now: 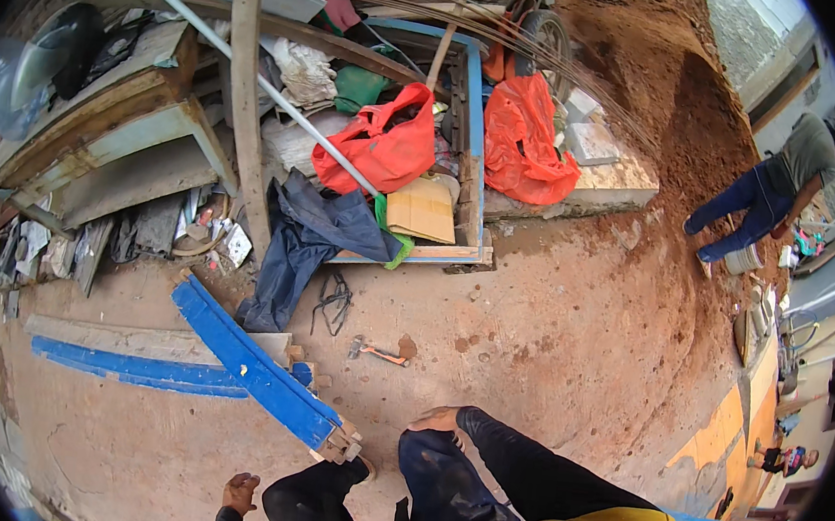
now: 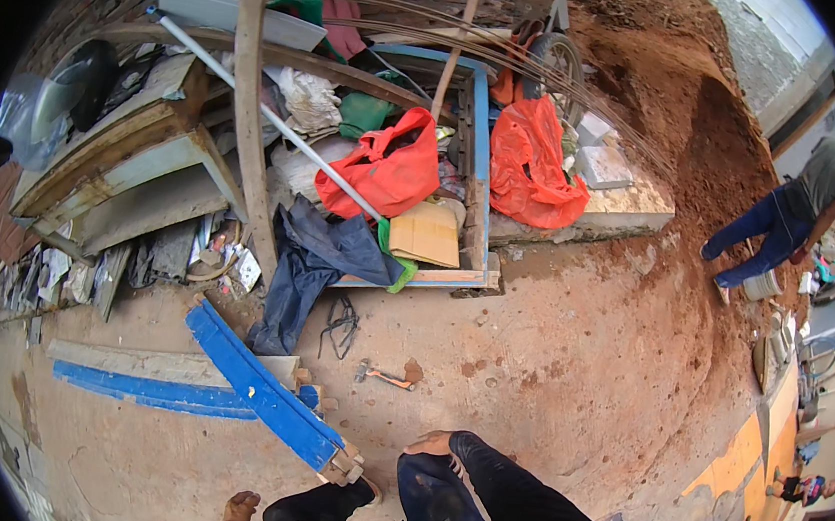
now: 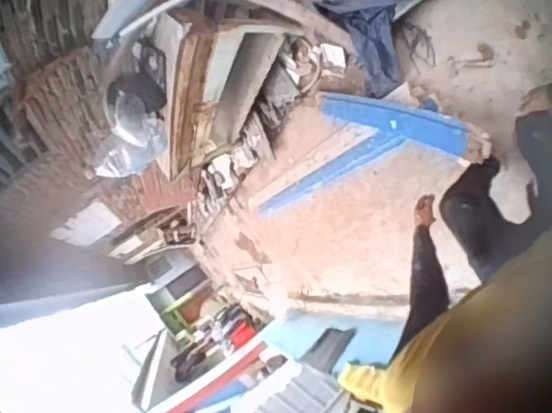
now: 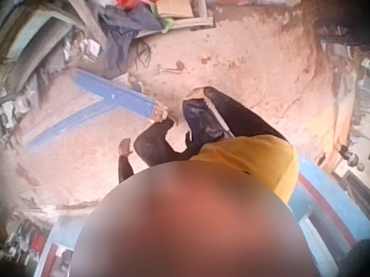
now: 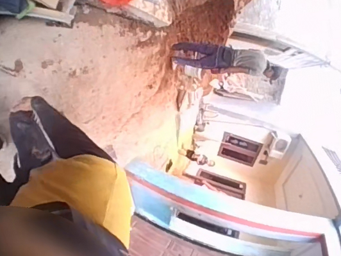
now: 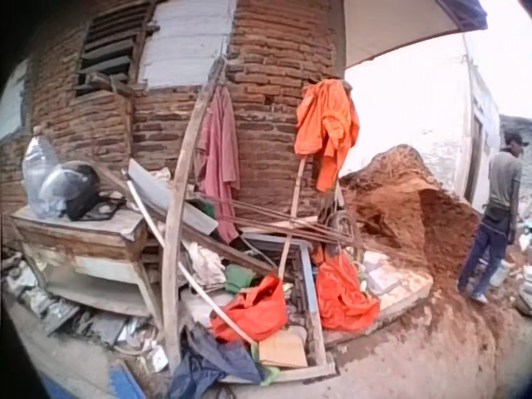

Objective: The person uses a hammer and a machete to pry apart and break a blue-painted wooden plank. They repeatedly strike the plank and use the machete as a lever to separate pieces.

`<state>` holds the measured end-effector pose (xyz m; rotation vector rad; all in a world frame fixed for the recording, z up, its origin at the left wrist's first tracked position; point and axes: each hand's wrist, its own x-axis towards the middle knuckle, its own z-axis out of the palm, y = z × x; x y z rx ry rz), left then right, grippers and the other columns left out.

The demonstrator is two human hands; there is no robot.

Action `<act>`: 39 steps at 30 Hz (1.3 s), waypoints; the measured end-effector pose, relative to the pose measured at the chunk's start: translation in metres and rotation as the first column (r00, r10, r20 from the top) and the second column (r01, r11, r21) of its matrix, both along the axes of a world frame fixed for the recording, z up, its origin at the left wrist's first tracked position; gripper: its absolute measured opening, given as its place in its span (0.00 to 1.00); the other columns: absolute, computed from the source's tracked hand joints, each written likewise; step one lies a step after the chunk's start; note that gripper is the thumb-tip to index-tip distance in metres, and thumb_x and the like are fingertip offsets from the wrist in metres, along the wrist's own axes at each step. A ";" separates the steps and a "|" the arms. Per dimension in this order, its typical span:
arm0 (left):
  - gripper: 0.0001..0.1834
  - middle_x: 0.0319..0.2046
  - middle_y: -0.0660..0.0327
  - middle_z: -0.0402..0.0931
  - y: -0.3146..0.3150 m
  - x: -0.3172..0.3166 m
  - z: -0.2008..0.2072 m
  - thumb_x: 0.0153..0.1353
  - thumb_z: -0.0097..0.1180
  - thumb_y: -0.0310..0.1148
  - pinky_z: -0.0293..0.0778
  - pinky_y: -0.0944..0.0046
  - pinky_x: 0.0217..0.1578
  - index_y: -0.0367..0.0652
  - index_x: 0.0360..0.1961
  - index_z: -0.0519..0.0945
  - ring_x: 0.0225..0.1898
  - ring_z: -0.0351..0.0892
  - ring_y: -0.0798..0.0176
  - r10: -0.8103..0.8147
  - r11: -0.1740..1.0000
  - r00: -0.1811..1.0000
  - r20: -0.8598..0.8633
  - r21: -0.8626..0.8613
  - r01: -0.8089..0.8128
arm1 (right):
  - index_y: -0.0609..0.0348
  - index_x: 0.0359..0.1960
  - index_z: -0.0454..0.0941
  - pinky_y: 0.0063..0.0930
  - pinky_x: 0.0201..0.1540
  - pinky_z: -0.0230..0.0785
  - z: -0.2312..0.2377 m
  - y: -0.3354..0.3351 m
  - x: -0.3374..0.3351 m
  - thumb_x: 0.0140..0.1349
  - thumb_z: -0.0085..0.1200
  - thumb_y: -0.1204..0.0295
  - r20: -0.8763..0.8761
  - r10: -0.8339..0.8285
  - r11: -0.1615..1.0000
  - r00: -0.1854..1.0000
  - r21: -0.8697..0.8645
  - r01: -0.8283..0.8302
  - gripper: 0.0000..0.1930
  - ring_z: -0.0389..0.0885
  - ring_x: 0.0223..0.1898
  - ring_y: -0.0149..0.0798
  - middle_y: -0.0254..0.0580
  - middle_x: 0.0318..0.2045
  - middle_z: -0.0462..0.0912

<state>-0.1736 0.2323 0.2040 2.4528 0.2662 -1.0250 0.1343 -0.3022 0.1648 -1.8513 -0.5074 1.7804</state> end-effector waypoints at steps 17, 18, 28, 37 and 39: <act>0.36 0.63 0.53 0.78 -0.118 -0.136 0.239 0.65 0.64 0.58 0.85 0.45 0.53 0.47 0.66 0.79 0.58 0.83 0.52 0.707 0.356 0.407 -0.579 -0.206 -0.911 | 0.60 0.75 0.64 0.43 0.75 0.60 0.286 0.046 -0.166 0.56 0.58 0.39 0.315 0.297 0.810 0.901 -0.583 -0.063 0.50 0.66 0.75 0.54 0.56 0.74 0.68; 0.34 0.62 0.52 0.79 -0.108 -0.130 0.235 0.67 0.63 0.56 0.84 0.43 0.53 0.46 0.67 0.78 0.59 0.82 0.50 0.772 0.275 0.342 -0.536 -0.204 -0.939 | 0.60 0.75 0.64 0.43 0.75 0.60 0.293 0.051 -0.167 0.56 0.59 0.40 0.366 0.276 0.821 0.889 -0.571 -0.020 0.50 0.66 0.75 0.54 0.56 0.73 0.69; 0.29 0.54 0.49 0.83 -0.034 -0.021 0.248 0.66 0.62 0.51 0.80 0.36 0.50 0.46 0.63 0.76 0.53 0.83 0.45 0.893 0.260 0.353 -0.279 -0.318 -0.911 | 0.66 0.60 0.79 0.45 0.63 0.74 0.303 -0.080 -0.194 0.61 0.56 0.41 0.592 -0.245 0.753 0.768 -0.382 0.535 0.39 0.82 0.60 0.57 0.65 0.57 0.83; 0.34 0.60 0.43 0.79 -0.223 0.161 0.290 0.69 0.59 0.50 0.75 0.33 0.58 0.41 0.68 0.70 0.62 0.77 0.40 0.772 0.534 0.596 -0.222 -0.283 -0.797 | 0.67 0.64 0.78 0.38 0.69 0.68 0.282 -0.345 -0.207 0.62 0.61 0.44 0.580 -0.694 0.325 0.426 -0.276 0.905 0.40 0.79 0.65 0.57 0.64 0.59 0.82; 0.34 0.60 0.44 0.79 -0.299 0.202 0.301 0.69 0.59 0.52 0.75 0.35 0.58 0.41 0.68 0.71 0.62 0.78 0.41 0.710 0.563 0.655 -0.260 -0.349 -0.749 | 0.66 0.58 0.83 0.37 0.58 0.77 0.275 -0.423 -0.215 0.63 0.63 0.50 0.455 -0.846 0.165 0.278 -0.272 0.948 0.32 0.87 0.53 0.52 0.57 0.48 0.89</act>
